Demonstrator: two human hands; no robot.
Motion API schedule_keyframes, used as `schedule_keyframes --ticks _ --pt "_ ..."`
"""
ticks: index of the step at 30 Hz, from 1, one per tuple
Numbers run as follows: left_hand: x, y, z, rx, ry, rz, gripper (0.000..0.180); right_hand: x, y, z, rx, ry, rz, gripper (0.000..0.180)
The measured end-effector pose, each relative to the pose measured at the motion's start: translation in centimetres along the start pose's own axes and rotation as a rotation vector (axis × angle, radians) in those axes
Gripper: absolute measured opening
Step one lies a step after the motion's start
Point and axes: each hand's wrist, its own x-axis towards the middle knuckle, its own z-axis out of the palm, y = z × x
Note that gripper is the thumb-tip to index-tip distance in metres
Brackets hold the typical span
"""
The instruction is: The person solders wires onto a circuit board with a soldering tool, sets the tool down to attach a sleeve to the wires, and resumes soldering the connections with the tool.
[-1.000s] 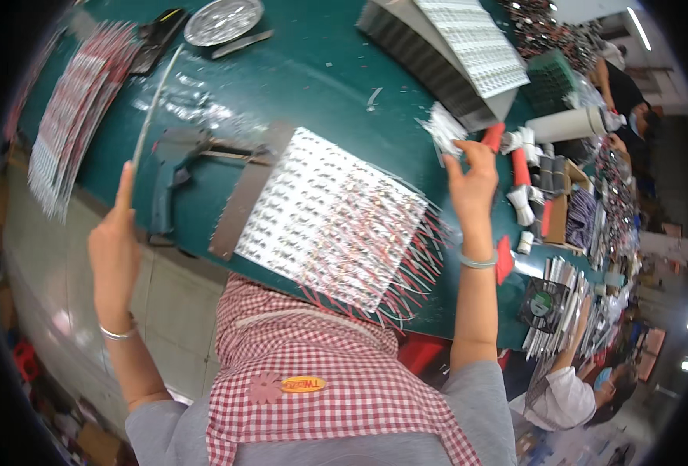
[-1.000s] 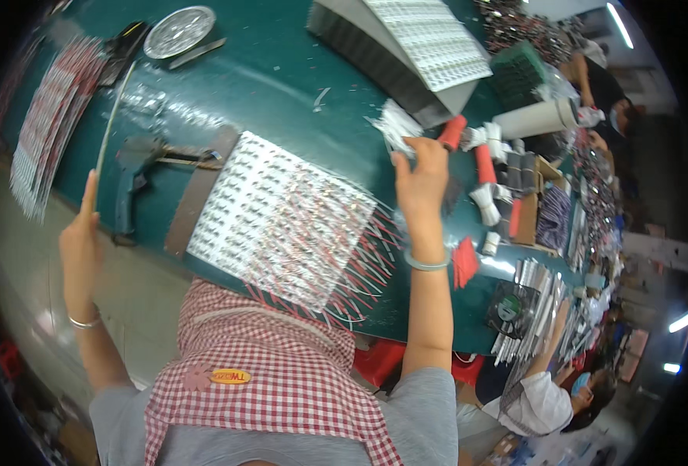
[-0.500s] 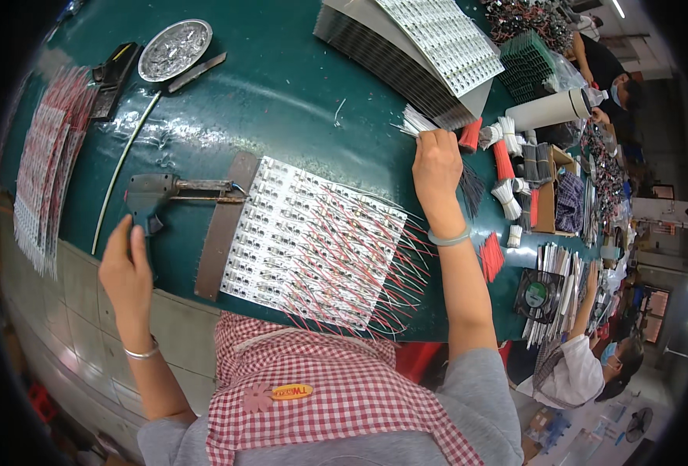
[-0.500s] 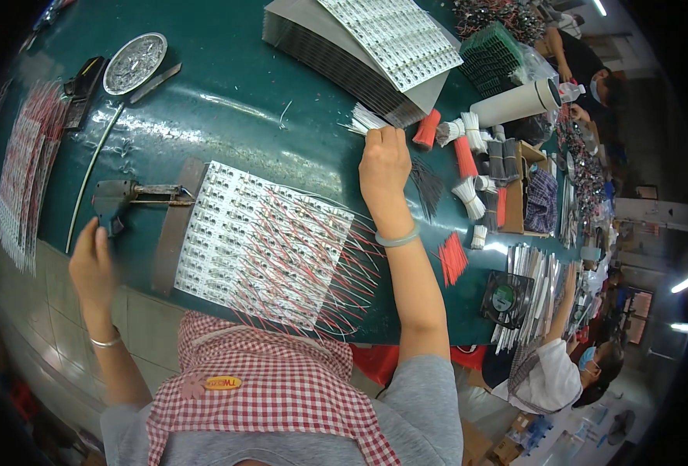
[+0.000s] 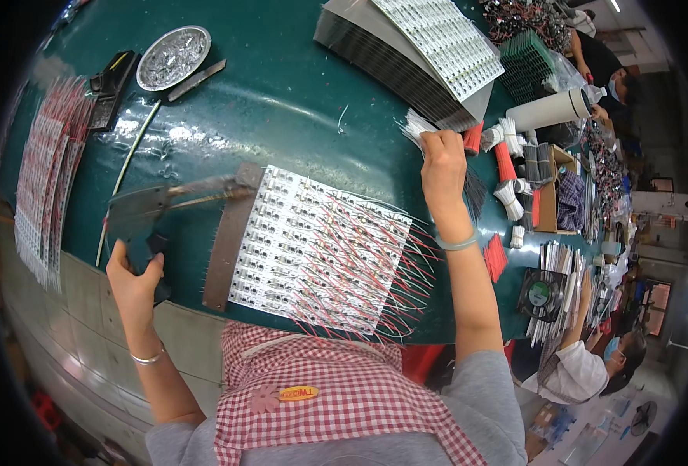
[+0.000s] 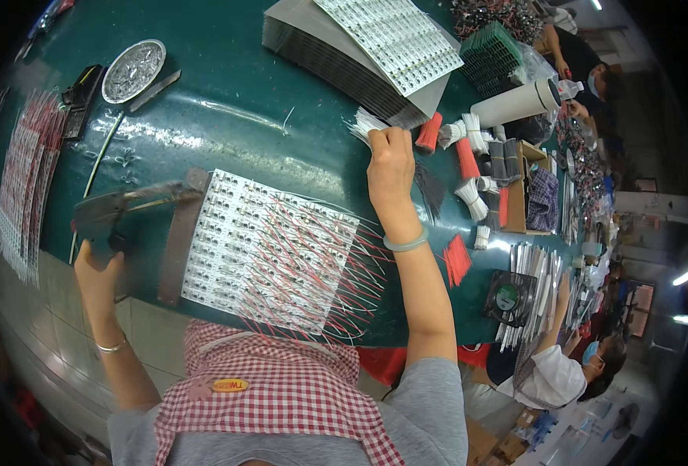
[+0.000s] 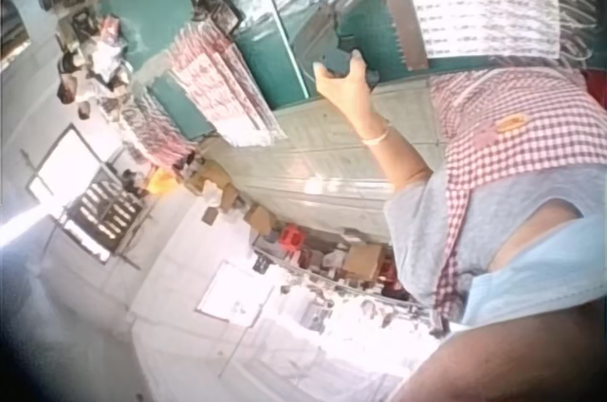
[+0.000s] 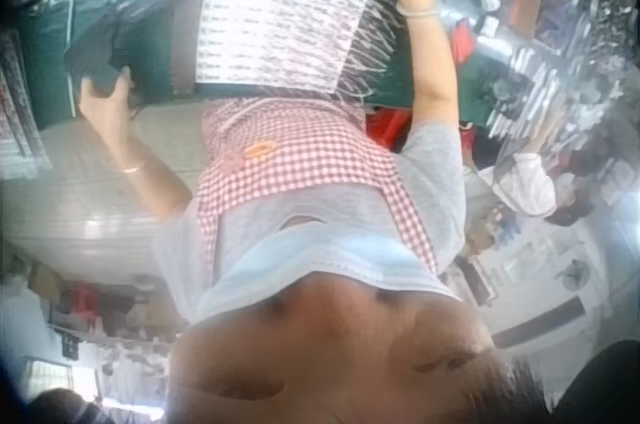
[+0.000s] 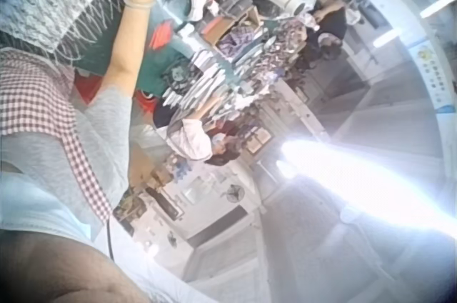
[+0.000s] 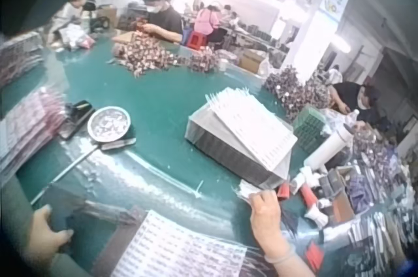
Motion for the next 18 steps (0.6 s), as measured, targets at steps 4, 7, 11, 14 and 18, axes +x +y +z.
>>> schedule_keyframes --ticks 4,7,11,14,18 --pt "-1.4 -0.4 0.1 -0.462 -0.049 0.009 0.049 0.7 -0.6 -1.0 -0.028 -0.025 0.009 0.018" --pt "-2.2 1.0 1.0 -1.077 -0.126 -0.055 0.055 1.4 -1.2 -1.9 -0.001 -0.037 -0.037 0.017" --pt "-1.8 2.1 0.6 -1.118 -0.205 -0.178 0.061 2.9 -3.6 -4.7 -0.011 -0.225 -0.123 0.017" --pt "-2.5 3.7 0.9 -0.971 -0.172 -0.078 0.062 4.4 -6.0 -6.3 -0.107 -0.362 -0.262 0.015" --pt "-2.8 4.6 0.4 -0.898 -0.186 0.009 0.063 4.9 -8.6 -4.4 -0.329 -0.517 -0.543 0.007"
